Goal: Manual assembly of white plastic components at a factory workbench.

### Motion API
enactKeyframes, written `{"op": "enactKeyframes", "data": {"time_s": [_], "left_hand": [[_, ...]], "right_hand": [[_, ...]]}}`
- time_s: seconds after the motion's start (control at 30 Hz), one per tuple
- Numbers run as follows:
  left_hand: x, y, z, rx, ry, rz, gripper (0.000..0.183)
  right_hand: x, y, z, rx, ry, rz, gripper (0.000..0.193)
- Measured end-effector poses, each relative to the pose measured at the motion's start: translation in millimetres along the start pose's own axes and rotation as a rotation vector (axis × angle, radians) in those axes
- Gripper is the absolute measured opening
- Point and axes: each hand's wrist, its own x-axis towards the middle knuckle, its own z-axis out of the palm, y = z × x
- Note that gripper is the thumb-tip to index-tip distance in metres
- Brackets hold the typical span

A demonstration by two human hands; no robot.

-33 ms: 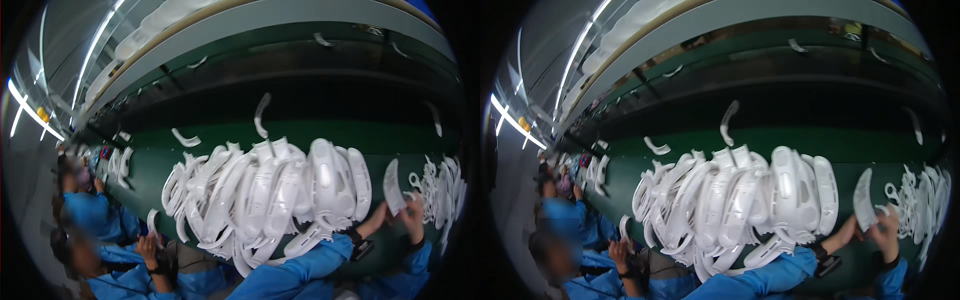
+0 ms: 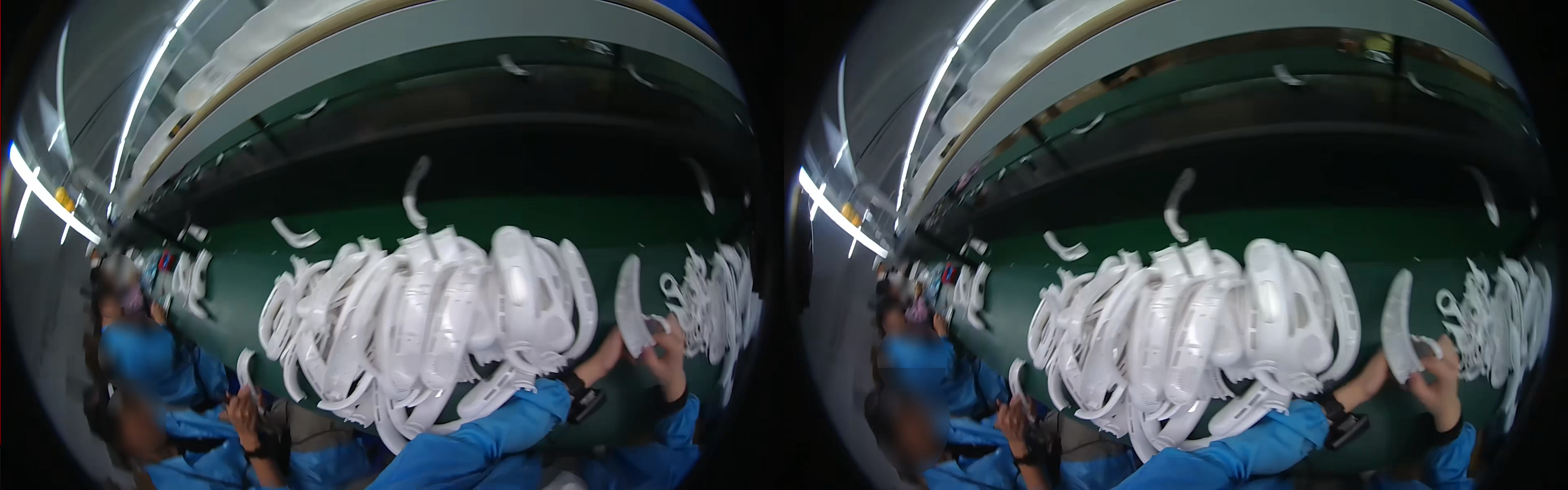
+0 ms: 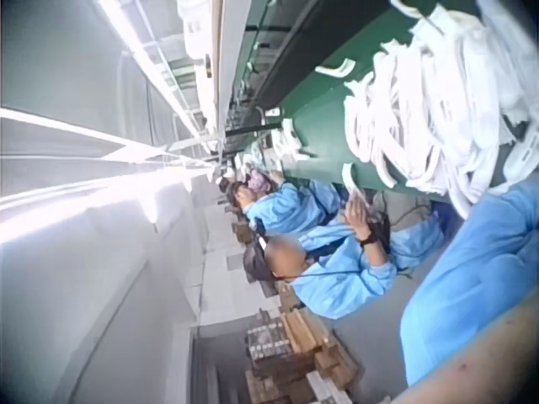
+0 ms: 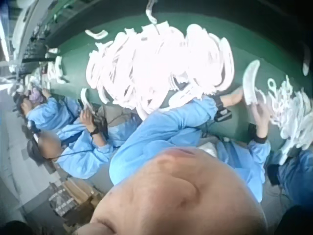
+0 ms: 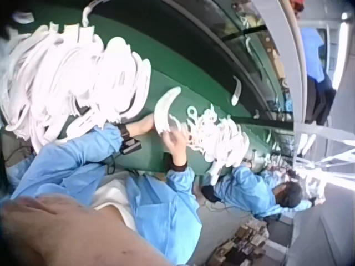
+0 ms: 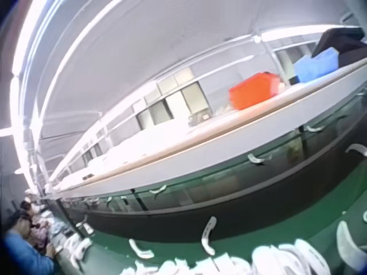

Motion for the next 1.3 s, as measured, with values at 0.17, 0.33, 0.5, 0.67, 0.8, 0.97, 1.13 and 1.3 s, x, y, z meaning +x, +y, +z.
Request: {"op": "enactKeyframes", "data": {"time_s": [0.17,0.33,0.5,0.67,0.8,0.97,1.13,1.3], "left_hand": [[-19.8,26.6,-6.4,-0.109,-0.112,-0.359,0.060],[-32.8,70.4,25.8,-0.170,-0.045,-0.460,0.060],[-45.5,67.8,53.0,0.017,0.196,-0.297,0.026],[-32.4,106.8,68.9,0.853,0.066,-0.097,0.024],[-32.3,108.0,53.7,1.382,-0.291,-0.354,0.030],[-37.2,93.6,80.3,1.879,-0.271,-0.276,0.034],[-36.9,72.8,82.3,1.697,-0.320,0.075,0.037],[-42.1,59.9,94.7,1.618,-0.354,0.260,0.029]], "right_hand": [[-24.7,-45.4,-17.1,-0.006,0.033,-0.047,0.022],[-47.6,-52.4,-18.5,-0.059,0.025,-0.041,0.027],[-62.2,-65.8,-44.5,0.070,-0.148,0.067,0.030],[-105.1,-52.0,-47.3,0.553,0.327,0.634,0.034],[-114.3,-15.1,-57.0,0.778,0.117,0.924,0.035],[-131.7,-1.7,-70.0,1.065,0.160,1.065,0.021],[-136.9,7.8,-74.4,1.180,0.274,1.028,0.019],[-102.0,-4.4,-52.1,1.261,-0.027,0.869,0.015]]}}
